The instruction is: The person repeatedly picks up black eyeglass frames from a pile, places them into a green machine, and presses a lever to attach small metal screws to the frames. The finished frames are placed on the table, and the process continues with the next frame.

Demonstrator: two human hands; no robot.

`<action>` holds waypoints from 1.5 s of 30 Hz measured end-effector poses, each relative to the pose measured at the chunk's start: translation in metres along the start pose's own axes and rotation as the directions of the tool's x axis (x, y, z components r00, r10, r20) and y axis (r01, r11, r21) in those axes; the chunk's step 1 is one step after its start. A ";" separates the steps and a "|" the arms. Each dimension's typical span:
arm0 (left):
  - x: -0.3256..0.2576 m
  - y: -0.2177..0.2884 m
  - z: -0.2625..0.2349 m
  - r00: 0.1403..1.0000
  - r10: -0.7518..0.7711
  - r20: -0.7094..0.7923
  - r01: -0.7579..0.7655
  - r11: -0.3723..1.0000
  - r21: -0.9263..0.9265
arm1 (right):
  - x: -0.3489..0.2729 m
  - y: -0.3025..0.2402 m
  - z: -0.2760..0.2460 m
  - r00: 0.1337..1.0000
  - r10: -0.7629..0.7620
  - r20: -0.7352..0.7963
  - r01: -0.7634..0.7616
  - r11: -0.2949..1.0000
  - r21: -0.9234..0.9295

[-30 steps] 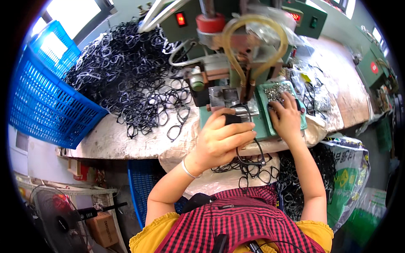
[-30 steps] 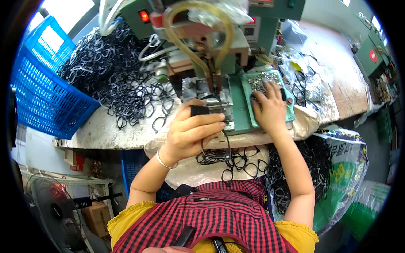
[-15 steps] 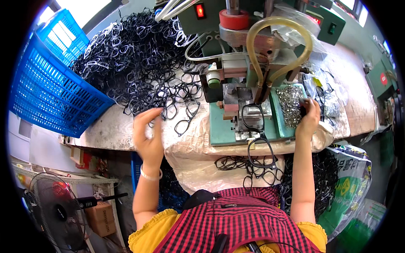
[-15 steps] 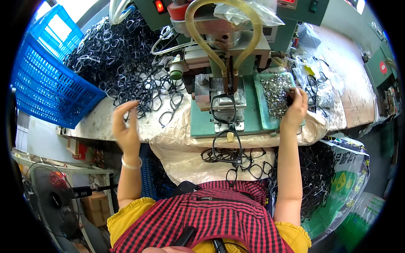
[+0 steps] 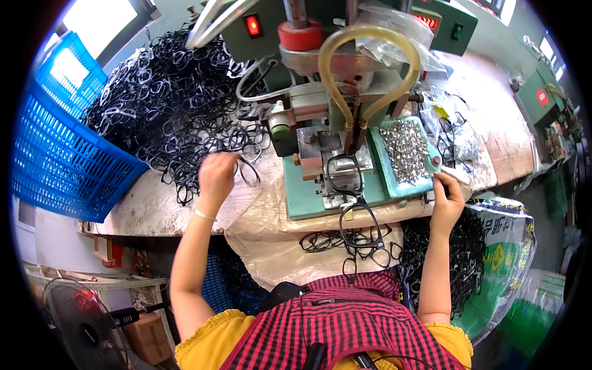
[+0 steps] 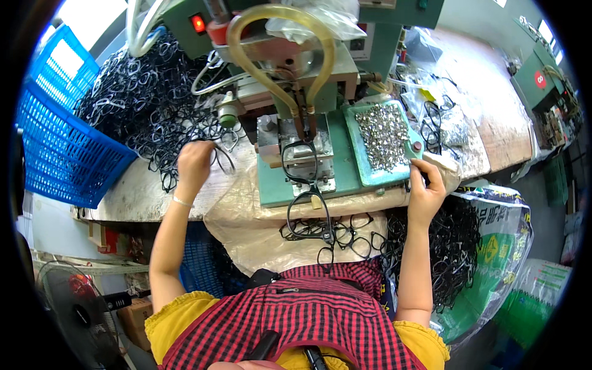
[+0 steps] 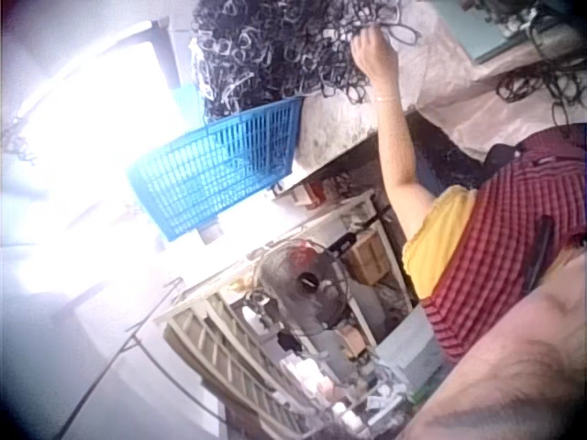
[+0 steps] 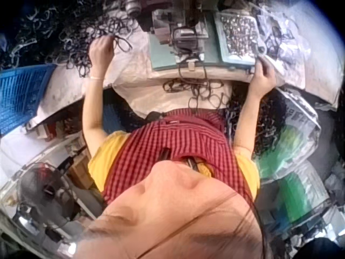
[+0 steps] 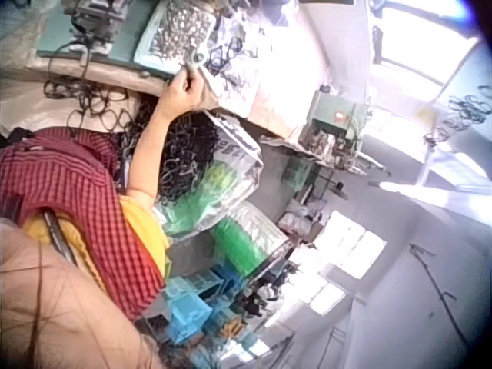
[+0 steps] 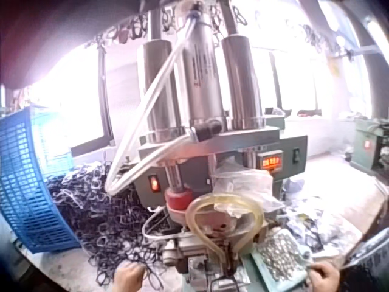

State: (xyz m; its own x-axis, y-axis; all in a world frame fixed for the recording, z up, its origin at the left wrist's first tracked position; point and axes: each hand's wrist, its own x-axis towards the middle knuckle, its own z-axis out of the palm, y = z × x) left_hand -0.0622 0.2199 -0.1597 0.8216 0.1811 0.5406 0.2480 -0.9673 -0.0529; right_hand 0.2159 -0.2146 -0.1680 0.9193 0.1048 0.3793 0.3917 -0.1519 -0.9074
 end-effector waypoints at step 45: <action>0.093 0.200 -0.075 0.922 0.240 -0.305 -0.385 0.669 -0.636 | 0.036 -0.013 0.063 0.822 -0.454 0.344 0.562 0.742 -0.365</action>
State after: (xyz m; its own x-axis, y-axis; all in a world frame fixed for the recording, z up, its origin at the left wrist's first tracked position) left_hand 0.0256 0.0300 -0.0567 0.6601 -0.1196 0.7416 -0.4770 -0.8293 0.2909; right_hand 0.2414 -0.1466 -0.1535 0.5649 0.4932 0.6616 0.8214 -0.4123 -0.3940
